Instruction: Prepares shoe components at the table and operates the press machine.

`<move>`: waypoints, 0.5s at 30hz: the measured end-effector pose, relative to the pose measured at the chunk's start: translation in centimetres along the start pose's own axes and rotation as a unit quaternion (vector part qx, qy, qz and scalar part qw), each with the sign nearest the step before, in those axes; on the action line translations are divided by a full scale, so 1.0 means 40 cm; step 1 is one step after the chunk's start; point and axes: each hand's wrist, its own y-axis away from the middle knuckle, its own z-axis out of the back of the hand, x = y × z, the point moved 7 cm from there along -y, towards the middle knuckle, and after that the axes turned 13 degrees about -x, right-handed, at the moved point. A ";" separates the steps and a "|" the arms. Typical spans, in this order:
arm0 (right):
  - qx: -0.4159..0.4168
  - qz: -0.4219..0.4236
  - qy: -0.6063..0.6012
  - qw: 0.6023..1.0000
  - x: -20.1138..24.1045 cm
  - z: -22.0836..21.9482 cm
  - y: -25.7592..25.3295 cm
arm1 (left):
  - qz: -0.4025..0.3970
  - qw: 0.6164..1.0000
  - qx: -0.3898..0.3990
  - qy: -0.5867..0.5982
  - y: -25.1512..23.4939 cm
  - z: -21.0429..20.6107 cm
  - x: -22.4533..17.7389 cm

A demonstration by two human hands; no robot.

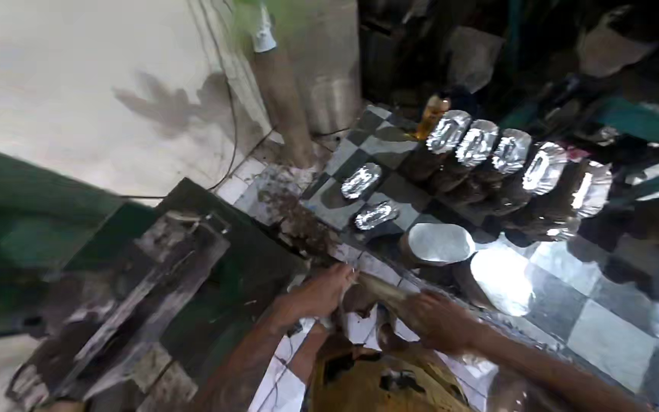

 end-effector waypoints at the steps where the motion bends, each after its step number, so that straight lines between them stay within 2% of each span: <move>1: -0.020 -0.063 -0.010 0.998 -0.092 -0.094 0.024 | -0.019 0.999 -0.019 -0.036 -0.097 0.008 -0.006; 4: -0.082 -0.182 -0.035 0.979 -0.290 -0.298 0.059 | -0.074 0.992 -0.030 -0.095 -0.356 0.009 -0.065; 6: -0.090 -0.200 -0.032 0.975 -0.337 -0.332 0.048 | -0.140 0.980 -0.008 -0.143 -0.479 0.012 -0.109; 8: -0.083 -0.230 -0.062 0.968 -0.360 -0.333 0.054 | -0.198 0.962 0.027 -0.185 -0.566 -0.005 -0.112; 11: -0.094 -0.268 -0.088 0.955 -0.396 -0.333 0.056 | -0.195 0.957 0.070 -0.201 -0.633 -0.018 -0.089; 15: -0.101 -0.278 -0.100 0.950 -0.392 -0.334 0.061 | -0.189 0.951 0.101 -0.222 -0.613 -0.030 -0.058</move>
